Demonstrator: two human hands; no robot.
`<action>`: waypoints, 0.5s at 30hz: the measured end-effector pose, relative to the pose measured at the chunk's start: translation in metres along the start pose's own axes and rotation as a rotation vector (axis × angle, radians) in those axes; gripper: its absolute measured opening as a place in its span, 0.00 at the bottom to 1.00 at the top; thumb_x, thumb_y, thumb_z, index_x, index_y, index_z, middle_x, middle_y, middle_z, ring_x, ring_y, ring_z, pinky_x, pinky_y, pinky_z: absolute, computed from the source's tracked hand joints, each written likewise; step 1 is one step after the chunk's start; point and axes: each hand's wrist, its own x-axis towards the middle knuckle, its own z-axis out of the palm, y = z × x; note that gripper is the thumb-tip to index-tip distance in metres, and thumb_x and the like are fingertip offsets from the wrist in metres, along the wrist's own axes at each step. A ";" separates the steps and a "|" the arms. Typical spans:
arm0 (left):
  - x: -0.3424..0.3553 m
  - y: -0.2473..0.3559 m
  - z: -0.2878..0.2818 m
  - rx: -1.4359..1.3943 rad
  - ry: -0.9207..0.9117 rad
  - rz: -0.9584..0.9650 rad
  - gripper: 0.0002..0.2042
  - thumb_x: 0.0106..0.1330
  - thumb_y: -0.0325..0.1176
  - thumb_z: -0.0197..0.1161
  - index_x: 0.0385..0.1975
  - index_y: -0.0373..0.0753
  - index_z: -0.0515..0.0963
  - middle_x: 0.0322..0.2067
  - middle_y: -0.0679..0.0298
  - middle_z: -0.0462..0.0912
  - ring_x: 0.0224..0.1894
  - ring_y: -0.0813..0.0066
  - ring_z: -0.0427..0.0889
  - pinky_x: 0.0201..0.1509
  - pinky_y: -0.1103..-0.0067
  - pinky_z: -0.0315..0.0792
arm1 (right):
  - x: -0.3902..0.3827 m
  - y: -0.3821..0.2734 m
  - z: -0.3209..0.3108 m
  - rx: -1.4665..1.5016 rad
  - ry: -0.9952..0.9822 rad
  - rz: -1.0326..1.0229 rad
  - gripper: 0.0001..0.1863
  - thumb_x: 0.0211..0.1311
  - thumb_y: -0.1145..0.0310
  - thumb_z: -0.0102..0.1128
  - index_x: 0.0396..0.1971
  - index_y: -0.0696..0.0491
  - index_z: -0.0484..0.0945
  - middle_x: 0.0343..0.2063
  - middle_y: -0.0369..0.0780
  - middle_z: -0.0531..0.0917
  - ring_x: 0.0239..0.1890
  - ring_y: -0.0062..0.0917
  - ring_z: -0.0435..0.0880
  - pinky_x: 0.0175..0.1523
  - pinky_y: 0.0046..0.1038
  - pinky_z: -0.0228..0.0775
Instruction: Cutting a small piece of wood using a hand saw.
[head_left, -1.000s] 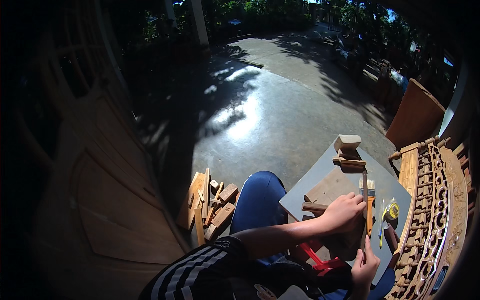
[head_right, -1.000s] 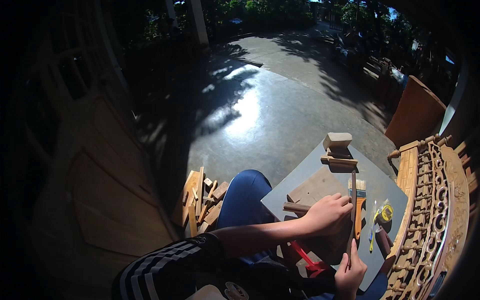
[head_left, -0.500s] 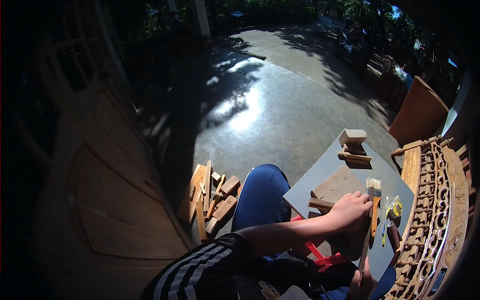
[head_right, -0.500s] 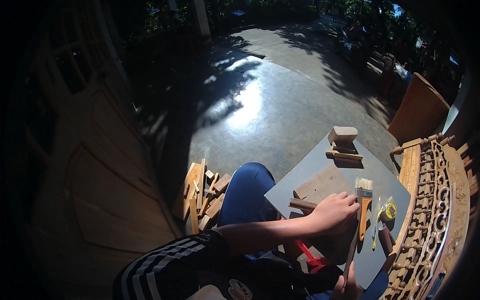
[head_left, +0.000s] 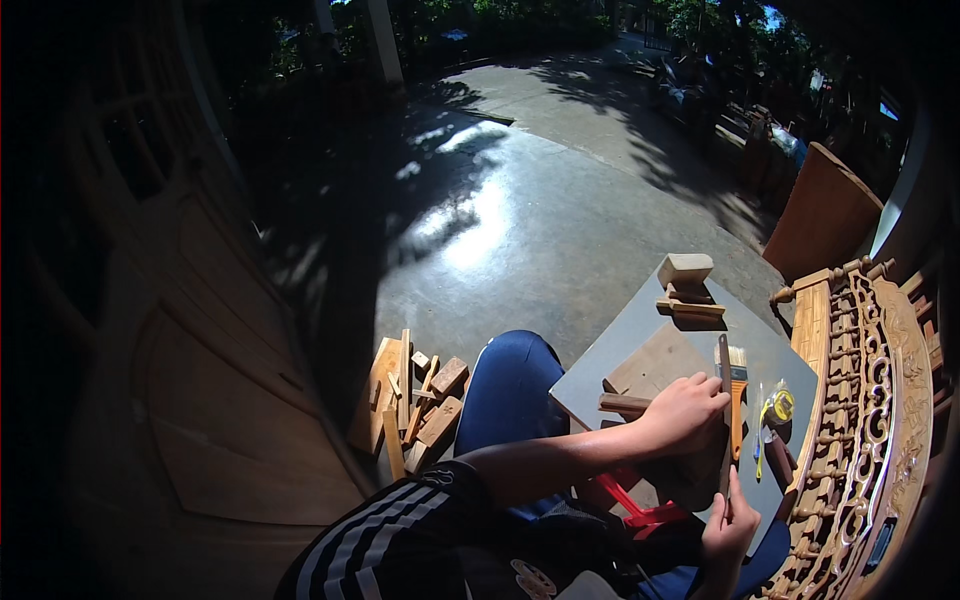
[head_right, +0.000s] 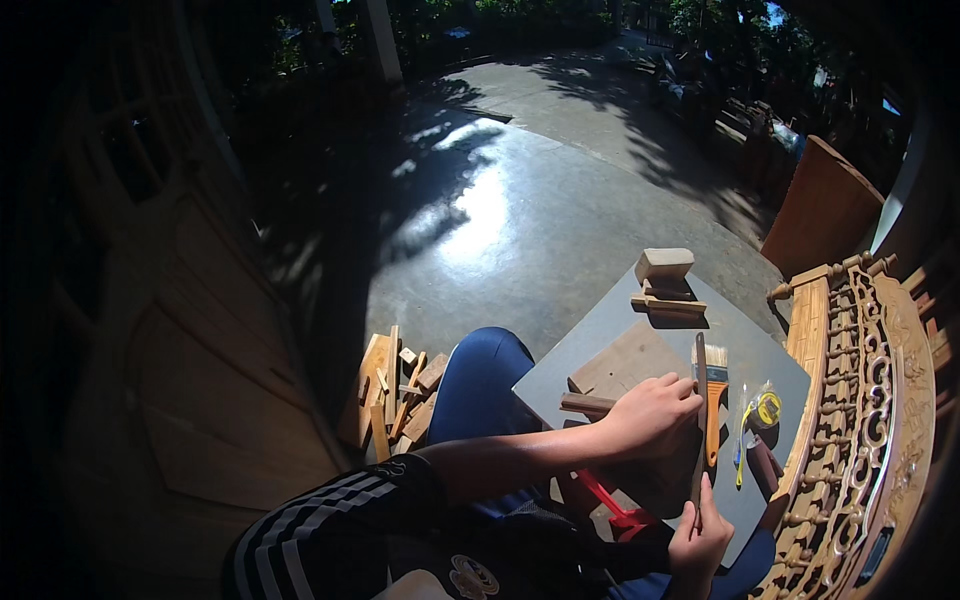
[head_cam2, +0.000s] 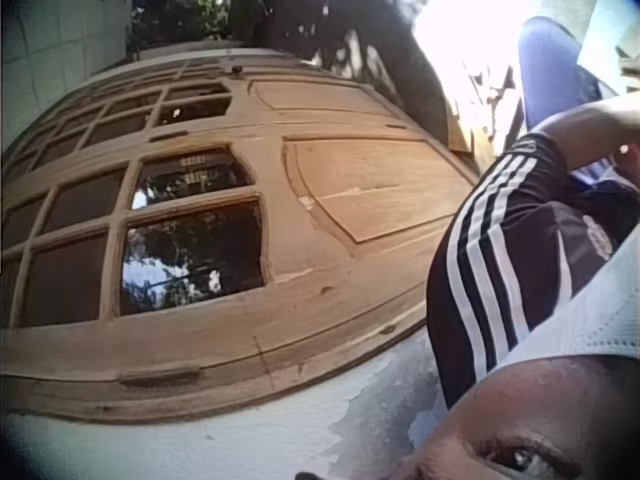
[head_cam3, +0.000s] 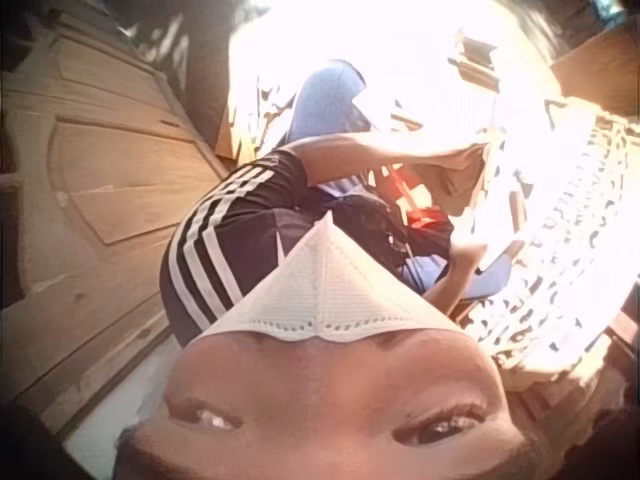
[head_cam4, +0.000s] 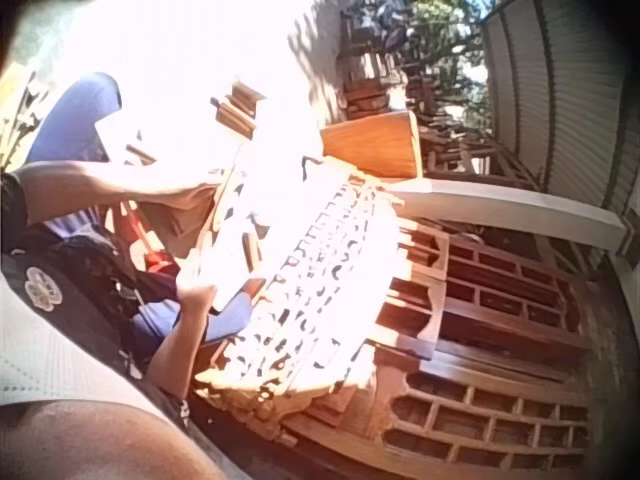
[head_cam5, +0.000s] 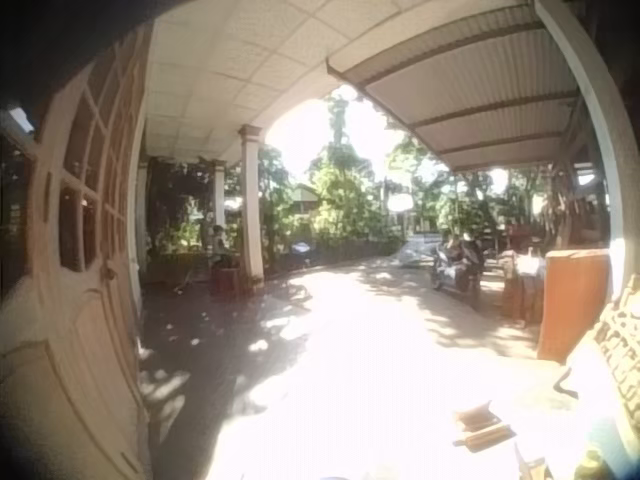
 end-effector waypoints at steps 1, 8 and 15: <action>0.000 0.000 -0.003 -0.001 -0.018 -0.011 0.09 0.59 0.31 0.65 0.36 0.37 0.77 0.39 0.56 0.78 0.43 0.59 0.79 0.46 0.68 0.76 | 0.002 0.002 -0.001 0.010 -0.015 0.002 0.27 0.57 0.84 0.57 0.60 0.65 0.77 0.14 0.47 0.70 0.14 0.28 0.73 0.23 0.31 0.60; -0.001 0.003 -0.001 0.015 0.055 -0.017 0.09 0.60 0.31 0.66 0.36 0.36 0.76 0.38 0.56 0.78 0.40 0.58 0.79 0.43 0.67 0.75 | -0.007 -0.002 0.012 0.114 0.184 0.097 0.29 0.58 0.80 0.62 0.63 0.62 0.76 0.12 0.36 0.65 0.13 0.18 0.64 0.22 0.26 0.55; 0.000 0.001 -0.005 0.021 0.022 -0.024 0.09 0.60 0.32 0.66 0.35 0.36 0.76 0.37 0.56 0.78 0.39 0.59 0.79 0.42 0.67 0.75 | -0.019 0.008 0.002 0.062 -0.098 0.303 0.30 0.62 0.78 0.60 0.67 0.64 0.72 0.19 0.45 0.81 0.20 0.25 0.81 0.28 0.26 0.69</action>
